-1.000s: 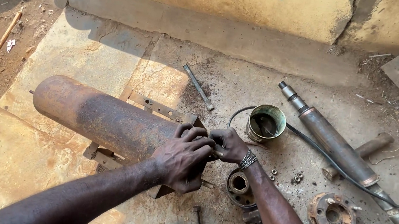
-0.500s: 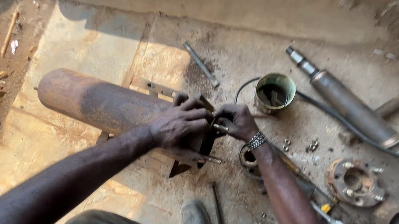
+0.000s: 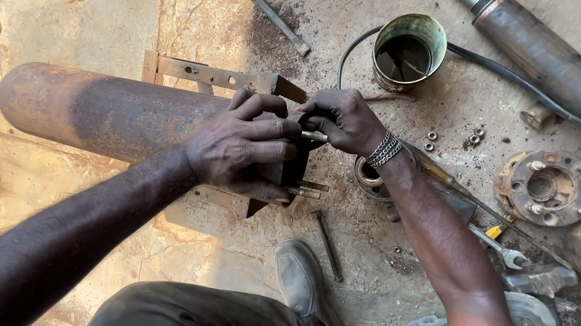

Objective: The person assembles a mechanical component by inserting threaded rods into a cylindrical metal part, tightening them with a hammer and wrench, and attaching a circular metal plate. The person uses a hammer, wrench, and pliers to secure the parts together.

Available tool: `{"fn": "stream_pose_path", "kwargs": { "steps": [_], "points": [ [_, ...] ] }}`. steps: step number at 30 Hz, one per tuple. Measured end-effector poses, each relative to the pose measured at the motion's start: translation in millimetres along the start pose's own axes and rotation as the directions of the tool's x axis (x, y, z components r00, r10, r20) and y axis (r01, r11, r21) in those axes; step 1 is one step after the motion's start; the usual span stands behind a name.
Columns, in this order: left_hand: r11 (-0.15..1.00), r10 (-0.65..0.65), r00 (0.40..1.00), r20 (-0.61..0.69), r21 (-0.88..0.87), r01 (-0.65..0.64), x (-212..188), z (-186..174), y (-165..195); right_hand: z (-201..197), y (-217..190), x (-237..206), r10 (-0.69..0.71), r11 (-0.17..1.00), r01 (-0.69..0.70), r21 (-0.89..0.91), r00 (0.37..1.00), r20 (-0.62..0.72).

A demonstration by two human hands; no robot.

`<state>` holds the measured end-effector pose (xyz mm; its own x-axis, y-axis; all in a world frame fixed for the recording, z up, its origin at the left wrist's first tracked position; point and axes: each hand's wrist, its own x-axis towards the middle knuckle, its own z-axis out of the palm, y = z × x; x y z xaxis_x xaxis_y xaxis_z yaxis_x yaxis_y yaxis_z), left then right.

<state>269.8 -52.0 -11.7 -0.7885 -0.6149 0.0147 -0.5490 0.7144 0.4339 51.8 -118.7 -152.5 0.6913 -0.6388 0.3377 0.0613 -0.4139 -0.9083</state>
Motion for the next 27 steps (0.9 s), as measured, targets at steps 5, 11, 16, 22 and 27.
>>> {"fn": "stream_pose_path", "kwargs": {
  "steps": [5, 11, 16, 22, 27],
  "points": [
    [0.995, 0.084, 0.996, -0.01, -0.049, -0.085, -5.4, 2.3, -3.2, 3.4, 4.5, -0.6, 0.029, 0.988, -0.032, -0.153, 0.999, -0.018],
    [0.997, 0.077, 0.988, 0.137, 0.014, -0.08, 2.3, 2.4, -1.5, 11.7, -4.3, 1.6, 0.025, 0.959, -0.039, -0.28, 0.998, -0.053],
    [0.994, 0.038, 0.971, 0.238, 0.093, -0.061, 10.1, 5.7, 5.3, 20.8, -6.0, 0.4, 0.032, 0.949, -0.075, -0.306, 0.989, -0.142],
    [0.976, 0.131, 0.98, 0.152, 0.153, -0.154, 14.1, 7.5, 6.4, 33.9, -2.9, -6.3, 0.066, 0.938, -0.146, -0.313, 0.965, -0.253],
    [0.957, 0.069, 0.966, 0.248, 0.258, -0.135, 11.6, 8.6, 4.7, 33.6, 7.3, -10.1, 0.074, 0.959, -0.131, -0.252, 0.972, -0.224]
  ]
}}
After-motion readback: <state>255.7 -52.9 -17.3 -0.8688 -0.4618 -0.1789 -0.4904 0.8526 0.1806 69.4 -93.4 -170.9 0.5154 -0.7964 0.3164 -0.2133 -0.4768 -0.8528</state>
